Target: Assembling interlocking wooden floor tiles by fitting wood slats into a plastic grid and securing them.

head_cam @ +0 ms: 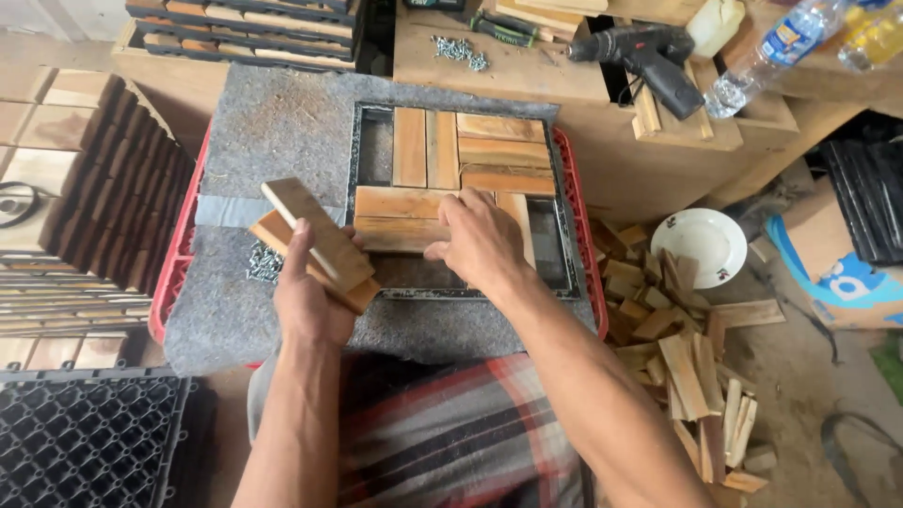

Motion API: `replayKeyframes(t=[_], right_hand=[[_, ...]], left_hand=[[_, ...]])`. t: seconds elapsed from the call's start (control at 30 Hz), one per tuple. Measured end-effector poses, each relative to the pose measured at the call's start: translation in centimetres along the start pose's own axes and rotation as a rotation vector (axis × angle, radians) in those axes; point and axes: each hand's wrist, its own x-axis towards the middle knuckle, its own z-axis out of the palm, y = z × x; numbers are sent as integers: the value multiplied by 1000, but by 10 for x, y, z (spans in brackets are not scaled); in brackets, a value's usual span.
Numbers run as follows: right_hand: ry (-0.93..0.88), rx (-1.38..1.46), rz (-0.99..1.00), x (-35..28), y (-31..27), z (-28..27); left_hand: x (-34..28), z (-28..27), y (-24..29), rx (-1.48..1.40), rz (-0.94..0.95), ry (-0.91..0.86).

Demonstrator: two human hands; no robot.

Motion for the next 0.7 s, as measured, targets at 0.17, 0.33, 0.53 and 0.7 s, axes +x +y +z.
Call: replayKeyframes(t=[0.17, 0.33, 0.53, 0.7], right_hand=[[-34, 887, -59, -57, -45, -25], [141, 627, -198, -56, -36, -4], [-283, 1610, -45, -54, -8, -12], [-317, 1687, -22, -56, 4, -13]], left_hand=[[-7, 13, -6, 1, -58, -94], [5, 3, -22, 167, -59, -301], [-14, 17, 3, 251, 20, -221], [-11, 9, 2, 278, 52, -176]])
